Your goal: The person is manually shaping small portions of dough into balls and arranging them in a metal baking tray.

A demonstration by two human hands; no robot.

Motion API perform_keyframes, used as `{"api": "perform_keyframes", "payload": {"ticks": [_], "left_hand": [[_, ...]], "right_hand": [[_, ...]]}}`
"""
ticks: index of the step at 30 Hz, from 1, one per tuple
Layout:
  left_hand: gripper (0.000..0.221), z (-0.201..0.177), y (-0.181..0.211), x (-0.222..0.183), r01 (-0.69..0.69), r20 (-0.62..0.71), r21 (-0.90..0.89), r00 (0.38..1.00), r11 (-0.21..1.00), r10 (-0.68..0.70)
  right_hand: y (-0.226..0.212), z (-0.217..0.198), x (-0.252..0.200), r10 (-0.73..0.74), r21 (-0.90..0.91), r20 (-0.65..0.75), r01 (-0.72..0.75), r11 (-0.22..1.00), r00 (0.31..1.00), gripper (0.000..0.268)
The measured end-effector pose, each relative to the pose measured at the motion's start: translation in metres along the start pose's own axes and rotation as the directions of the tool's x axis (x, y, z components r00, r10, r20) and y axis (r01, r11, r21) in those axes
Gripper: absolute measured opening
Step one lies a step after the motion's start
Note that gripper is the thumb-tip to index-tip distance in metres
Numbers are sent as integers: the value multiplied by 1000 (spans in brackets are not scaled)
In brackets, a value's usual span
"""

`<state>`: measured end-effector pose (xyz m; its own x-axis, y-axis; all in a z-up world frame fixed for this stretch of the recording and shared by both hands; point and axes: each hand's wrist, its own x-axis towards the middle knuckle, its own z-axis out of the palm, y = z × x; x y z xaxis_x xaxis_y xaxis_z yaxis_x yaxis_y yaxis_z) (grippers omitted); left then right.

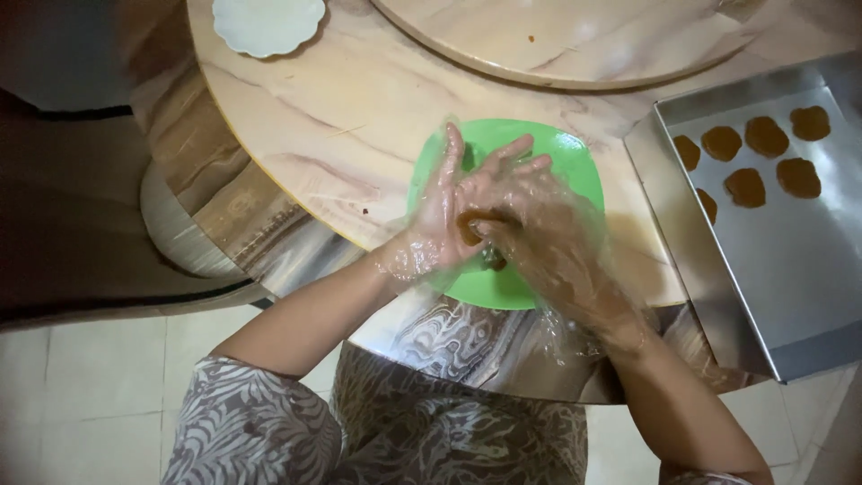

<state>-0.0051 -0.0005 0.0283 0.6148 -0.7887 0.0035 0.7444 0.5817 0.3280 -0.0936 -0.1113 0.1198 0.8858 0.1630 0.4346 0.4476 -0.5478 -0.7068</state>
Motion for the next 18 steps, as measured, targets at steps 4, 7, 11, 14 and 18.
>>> {"api": "perform_keyframes", "payload": {"ticks": [4,7,11,14,18], "left_hand": [[107,19,11,-1,3,-37,-57,999,998,-5],[99,12,29,-7,-49,211,-130,975,990,76],[97,117,69,-27,-243,-331,-100,923,965,198],[98,82,75,-26,-425,-283,-118,881,897,380],[102,26,79,-12,-341,-80,-299,940,891,333]], "right_hand": [[19,-6,-8,61,-32,-53,-63,997,997,23],[20,-20,-2,-3,-156,-60,-6,988,998,17],[29,-32,-3,125,25,-155,-123,992,980,12],[40,-33,-5,88,-74,-185,-104,992,979,22],[34,-34,2,187,71,-224,-175,982,957,5]]}}
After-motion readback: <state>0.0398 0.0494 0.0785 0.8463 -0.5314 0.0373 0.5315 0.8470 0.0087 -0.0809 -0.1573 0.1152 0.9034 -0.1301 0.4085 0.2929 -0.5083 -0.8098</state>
